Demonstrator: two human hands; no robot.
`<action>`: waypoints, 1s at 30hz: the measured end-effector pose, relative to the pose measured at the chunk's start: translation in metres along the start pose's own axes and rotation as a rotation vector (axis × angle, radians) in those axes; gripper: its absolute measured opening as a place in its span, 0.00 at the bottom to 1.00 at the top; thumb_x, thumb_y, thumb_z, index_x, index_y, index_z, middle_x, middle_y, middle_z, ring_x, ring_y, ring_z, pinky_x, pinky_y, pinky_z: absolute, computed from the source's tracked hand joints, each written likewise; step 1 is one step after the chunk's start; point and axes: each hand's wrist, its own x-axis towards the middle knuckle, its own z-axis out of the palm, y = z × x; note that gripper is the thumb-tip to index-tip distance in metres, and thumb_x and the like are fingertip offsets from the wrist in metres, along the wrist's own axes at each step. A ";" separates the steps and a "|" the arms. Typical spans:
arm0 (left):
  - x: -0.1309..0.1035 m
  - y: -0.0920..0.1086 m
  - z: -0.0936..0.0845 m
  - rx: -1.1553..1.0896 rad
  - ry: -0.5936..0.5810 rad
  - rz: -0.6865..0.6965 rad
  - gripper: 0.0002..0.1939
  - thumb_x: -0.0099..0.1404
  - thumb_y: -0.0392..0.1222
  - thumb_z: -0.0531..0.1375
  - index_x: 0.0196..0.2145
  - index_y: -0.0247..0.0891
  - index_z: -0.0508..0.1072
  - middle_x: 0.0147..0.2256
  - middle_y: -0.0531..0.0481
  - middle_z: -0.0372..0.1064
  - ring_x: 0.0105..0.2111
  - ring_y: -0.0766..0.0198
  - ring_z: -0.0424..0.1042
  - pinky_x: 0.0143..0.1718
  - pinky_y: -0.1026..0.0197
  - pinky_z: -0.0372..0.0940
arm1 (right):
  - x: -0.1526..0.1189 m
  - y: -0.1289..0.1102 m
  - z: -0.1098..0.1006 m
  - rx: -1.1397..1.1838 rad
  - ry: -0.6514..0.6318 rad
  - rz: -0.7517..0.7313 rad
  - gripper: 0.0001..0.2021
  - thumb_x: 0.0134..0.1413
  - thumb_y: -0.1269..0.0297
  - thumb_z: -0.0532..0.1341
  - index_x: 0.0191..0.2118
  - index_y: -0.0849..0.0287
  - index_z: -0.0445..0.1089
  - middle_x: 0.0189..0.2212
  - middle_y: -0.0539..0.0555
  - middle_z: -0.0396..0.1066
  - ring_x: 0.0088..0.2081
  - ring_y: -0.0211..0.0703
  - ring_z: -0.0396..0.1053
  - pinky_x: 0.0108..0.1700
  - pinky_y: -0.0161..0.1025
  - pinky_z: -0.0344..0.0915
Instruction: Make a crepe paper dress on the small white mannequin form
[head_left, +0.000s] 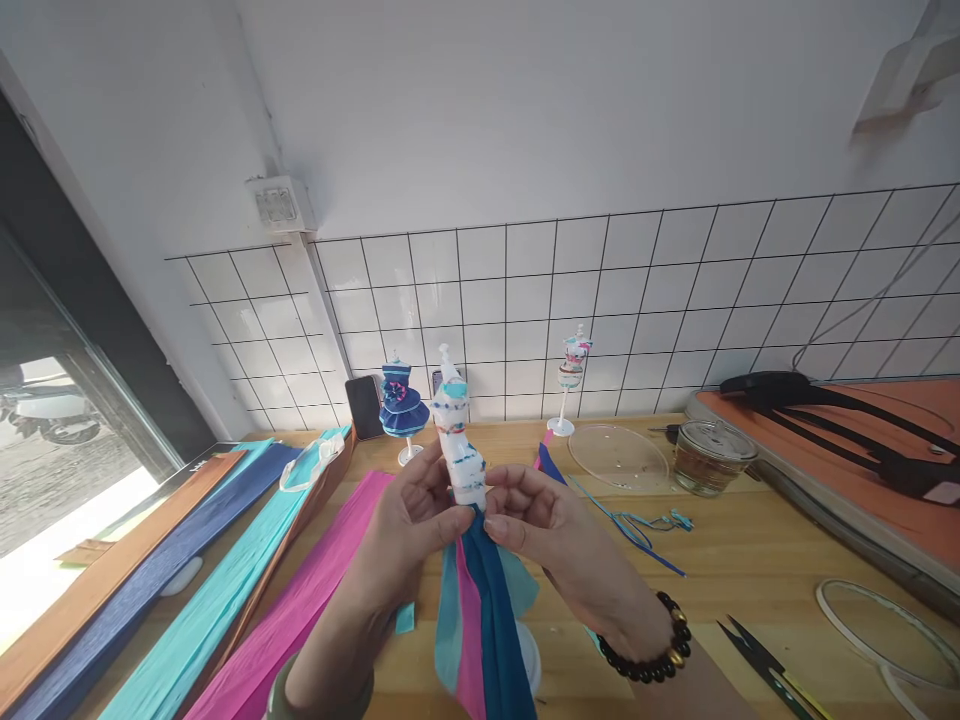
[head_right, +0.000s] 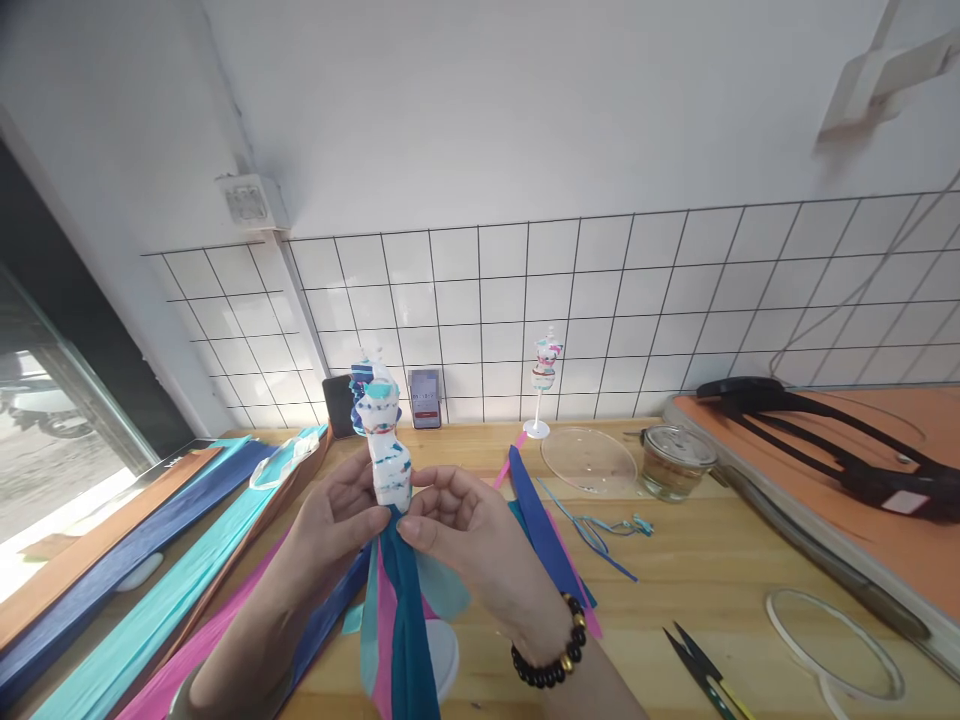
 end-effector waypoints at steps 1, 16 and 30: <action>0.000 0.000 0.000 0.002 -0.002 0.003 0.26 0.52 0.37 0.67 0.49 0.40 0.69 0.41 0.44 0.72 0.39 0.59 0.70 0.40 0.60 0.64 | 0.000 0.000 0.000 0.001 -0.002 -0.003 0.15 0.40 0.65 0.71 0.37 0.56 0.70 0.27 0.46 0.68 0.31 0.32 0.65 0.36 0.31 0.62; -0.004 0.001 -0.011 -0.323 -0.082 -0.019 0.22 0.53 0.44 0.64 0.45 0.34 0.73 0.42 0.42 0.75 0.34 0.60 0.73 0.35 0.63 0.68 | 0.002 0.002 -0.004 -0.268 0.132 -0.060 0.10 0.51 0.57 0.63 0.36 0.57 0.71 0.32 0.49 0.70 0.33 0.35 0.66 0.36 0.33 0.63; -0.003 -0.013 -0.006 -0.323 -0.180 -0.086 0.18 0.57 0.41 0.62 0.45 0.37 0.73 0.39 0.44 0.74 0.40 0.56 0.72 0.40 0.61 0.65 | 0.001 -0.003 -0.001 -0.231 0.107 0.009 0.19 0.51 0.55 0.62 0.48 0.57 0.66 0.48 0.55 0.70 0.48 0.44 0.67 0.49 0.41 0.62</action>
